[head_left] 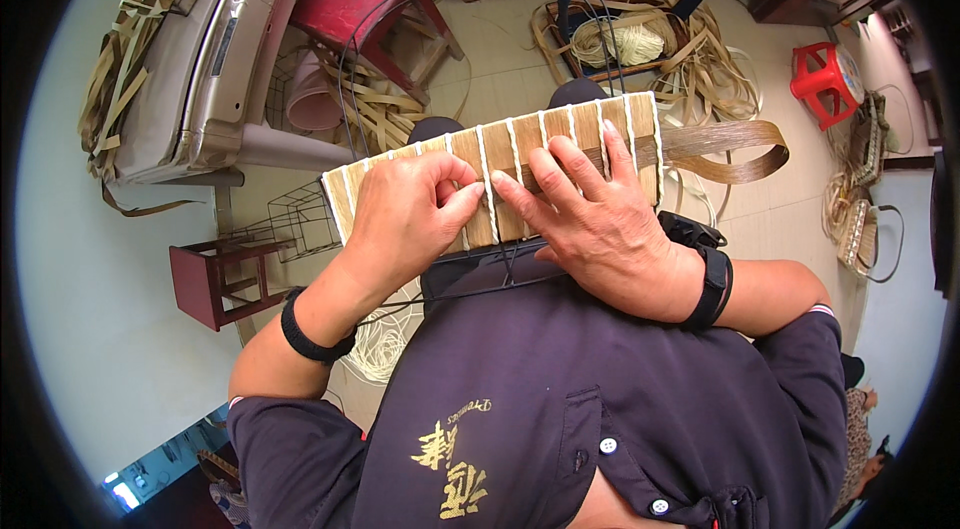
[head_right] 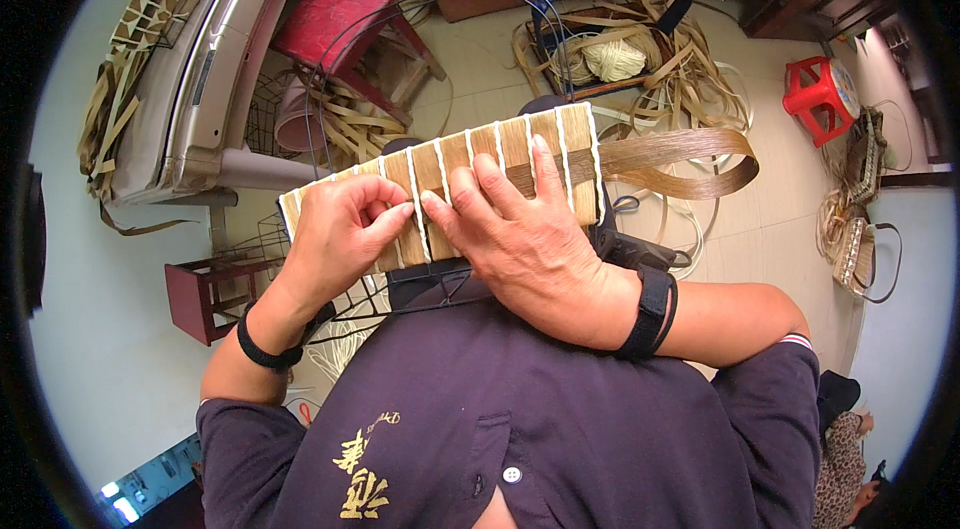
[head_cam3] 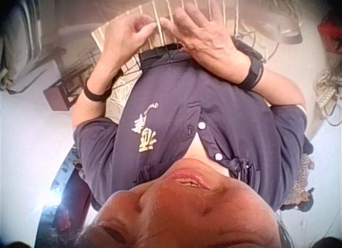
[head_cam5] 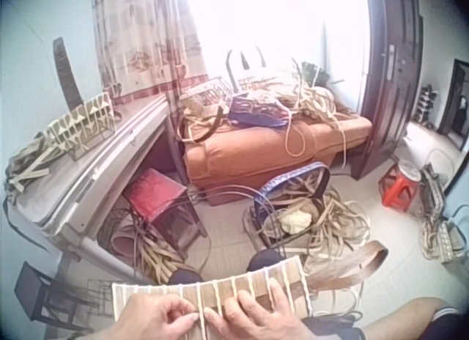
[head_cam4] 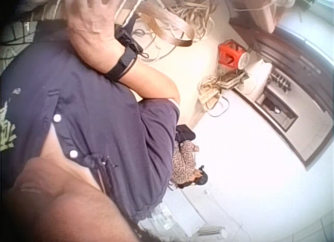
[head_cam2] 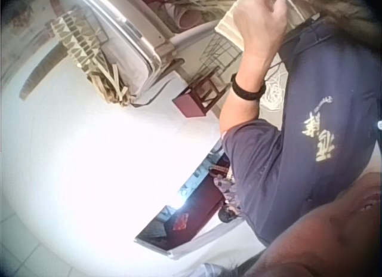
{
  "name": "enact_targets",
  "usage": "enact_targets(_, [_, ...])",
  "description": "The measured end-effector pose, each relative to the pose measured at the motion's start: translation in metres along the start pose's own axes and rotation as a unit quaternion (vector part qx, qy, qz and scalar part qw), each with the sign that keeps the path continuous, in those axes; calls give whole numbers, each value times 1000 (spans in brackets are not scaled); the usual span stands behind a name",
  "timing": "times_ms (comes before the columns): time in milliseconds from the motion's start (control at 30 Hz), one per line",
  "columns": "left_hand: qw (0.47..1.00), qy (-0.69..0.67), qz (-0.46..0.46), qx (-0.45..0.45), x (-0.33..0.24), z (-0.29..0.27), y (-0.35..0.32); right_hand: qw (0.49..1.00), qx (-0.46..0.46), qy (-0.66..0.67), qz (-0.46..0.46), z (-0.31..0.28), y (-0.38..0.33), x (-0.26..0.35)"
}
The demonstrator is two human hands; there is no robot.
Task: The person weaves thin wooden slats into a wire frame by hand, inserting and overlapping the slats to create the basket wall.
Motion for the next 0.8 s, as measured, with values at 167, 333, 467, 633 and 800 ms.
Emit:
enact_targets(167, [997,-26,-58,46,10,-6,4,1000,-15,0,-5,-1,-2,-1])
enact_targets(333, [999,-30,-37,12,11,-16,-4,1000,-2,7,-10,1,-4,0])
enact_targets(467, [998,54,-2,-16,-3,-18,-18,1000,8,9,-10,0,-3,-2])
enact_targets(633, [999,40,-20,-19,5,-19,-12,999,23,6,-23,-2,-1,0])
enact_targets(800, [998,42,-35,31,10,-7,-8,999,34,-12,-29,-5,1,7])
Point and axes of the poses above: each hand's wrist, its own y-axis towards the middle knuckle, its own z-axis out of the palm, x = y × z, the point moved 9 cm from there along y, towards the middle knuckle, and after that the axes turned 3 degrees about -z, right-handed, at the moved point
